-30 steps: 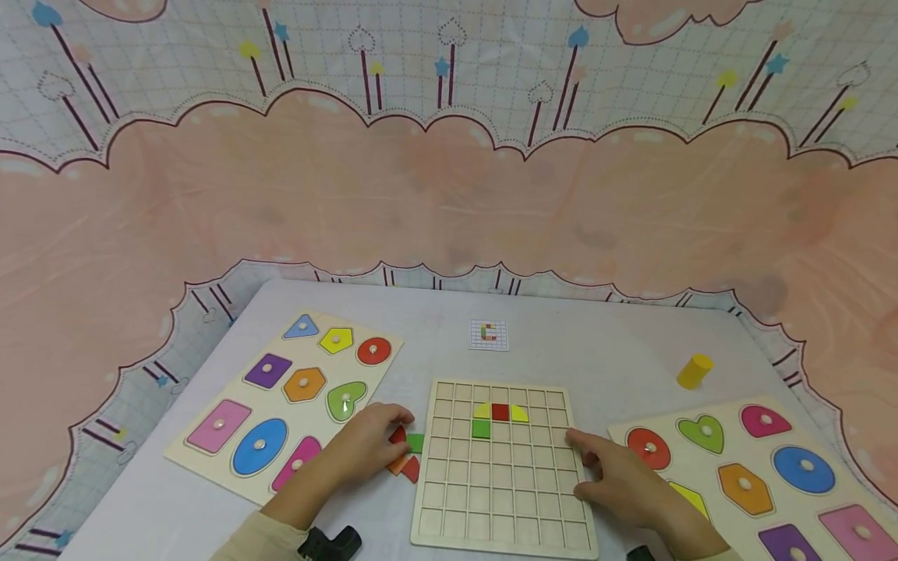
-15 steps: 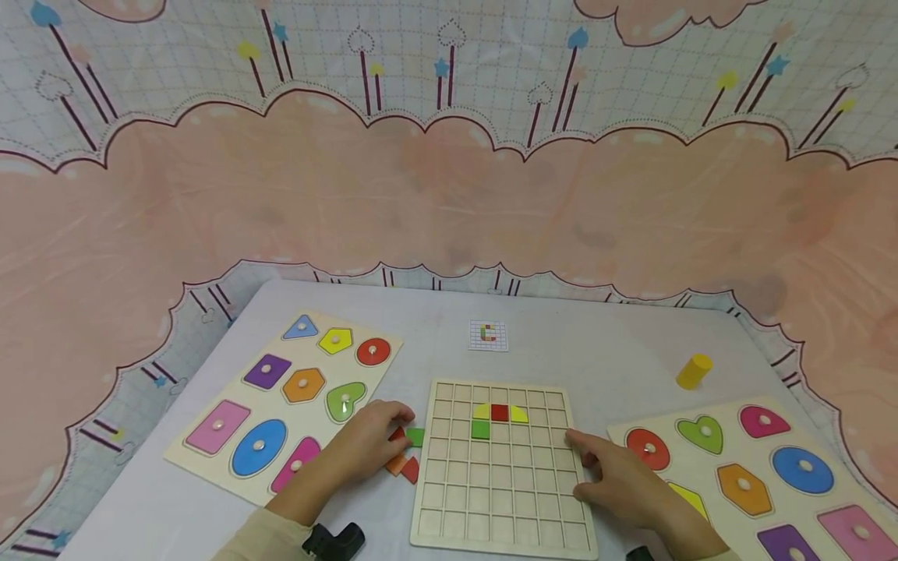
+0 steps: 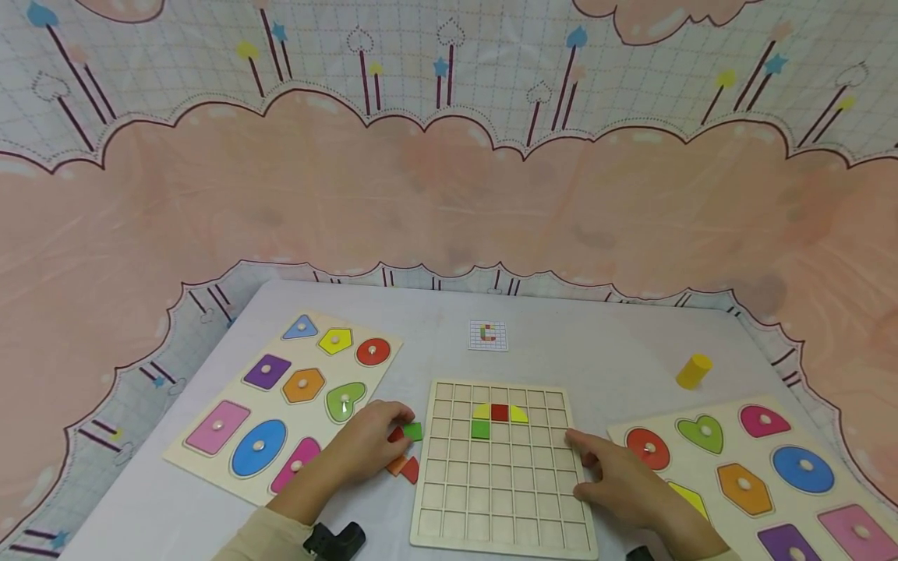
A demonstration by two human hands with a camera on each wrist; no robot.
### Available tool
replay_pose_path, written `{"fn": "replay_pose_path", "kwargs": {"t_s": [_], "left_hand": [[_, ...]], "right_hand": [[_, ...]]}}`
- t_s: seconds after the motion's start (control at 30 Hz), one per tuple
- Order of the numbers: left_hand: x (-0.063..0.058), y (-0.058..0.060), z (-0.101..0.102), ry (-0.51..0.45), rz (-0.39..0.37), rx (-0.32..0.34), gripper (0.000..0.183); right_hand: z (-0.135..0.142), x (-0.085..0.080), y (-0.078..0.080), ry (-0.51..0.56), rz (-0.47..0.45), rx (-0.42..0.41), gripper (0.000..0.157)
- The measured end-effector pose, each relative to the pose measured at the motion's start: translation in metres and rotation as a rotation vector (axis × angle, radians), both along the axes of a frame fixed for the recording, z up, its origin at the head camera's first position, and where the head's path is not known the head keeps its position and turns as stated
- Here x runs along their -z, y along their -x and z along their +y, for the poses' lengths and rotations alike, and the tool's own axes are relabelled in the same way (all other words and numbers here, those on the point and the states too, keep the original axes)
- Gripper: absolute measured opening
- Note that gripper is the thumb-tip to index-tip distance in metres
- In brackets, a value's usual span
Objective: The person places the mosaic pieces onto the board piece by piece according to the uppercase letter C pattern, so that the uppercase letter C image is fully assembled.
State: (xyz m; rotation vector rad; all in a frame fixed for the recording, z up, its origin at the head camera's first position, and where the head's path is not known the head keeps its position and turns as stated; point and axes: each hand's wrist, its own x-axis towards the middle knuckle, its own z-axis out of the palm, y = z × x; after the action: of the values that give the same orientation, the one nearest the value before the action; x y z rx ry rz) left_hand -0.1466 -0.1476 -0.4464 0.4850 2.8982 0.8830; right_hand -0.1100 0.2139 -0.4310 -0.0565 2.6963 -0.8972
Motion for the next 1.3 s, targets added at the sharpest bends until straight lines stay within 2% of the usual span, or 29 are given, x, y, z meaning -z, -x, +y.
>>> {"fn": "replay_pose_path", "kwargs": {"t_s": [0.37,0.63,0.77,1.03,1.17,1.3], "left_hand": [[0.001,0.003,0.001,0.014,-0.012,-0.022,0.028],[-0.001,0.006,0.002,-0.046,0.054,-0.02,0.023],[-0.005,0.006,0.003,-0.058,0.068,0.002,0.022],[-0.009,0.003,0.01,-0.106,0.044,0.073,0.022],[-0.011,0.002,0.016,-0.111,0.031,0.088,0.022],[-0.008,0.002,0.022,-0.118,0.038,0.112,0.02]], "right_hand": [[-0.001,0.0,0.0,-0.007,0.002,-0.003,0.075],[0.0,-0.001,0.001,-0.003,0.012,-0.017,0.075],[0.0,-0.001,0.002,-0.005,0.011,-0.016,0.075],[0.0,-0.001,0.0,0.004,0.023,-0.023,0.075],[0.001,-0.002,-0.001,0.007,0.028,-0.027,0.074],[0.0,-0.002,-0.001,0.007,0.012,-0.015,0.074]]}}
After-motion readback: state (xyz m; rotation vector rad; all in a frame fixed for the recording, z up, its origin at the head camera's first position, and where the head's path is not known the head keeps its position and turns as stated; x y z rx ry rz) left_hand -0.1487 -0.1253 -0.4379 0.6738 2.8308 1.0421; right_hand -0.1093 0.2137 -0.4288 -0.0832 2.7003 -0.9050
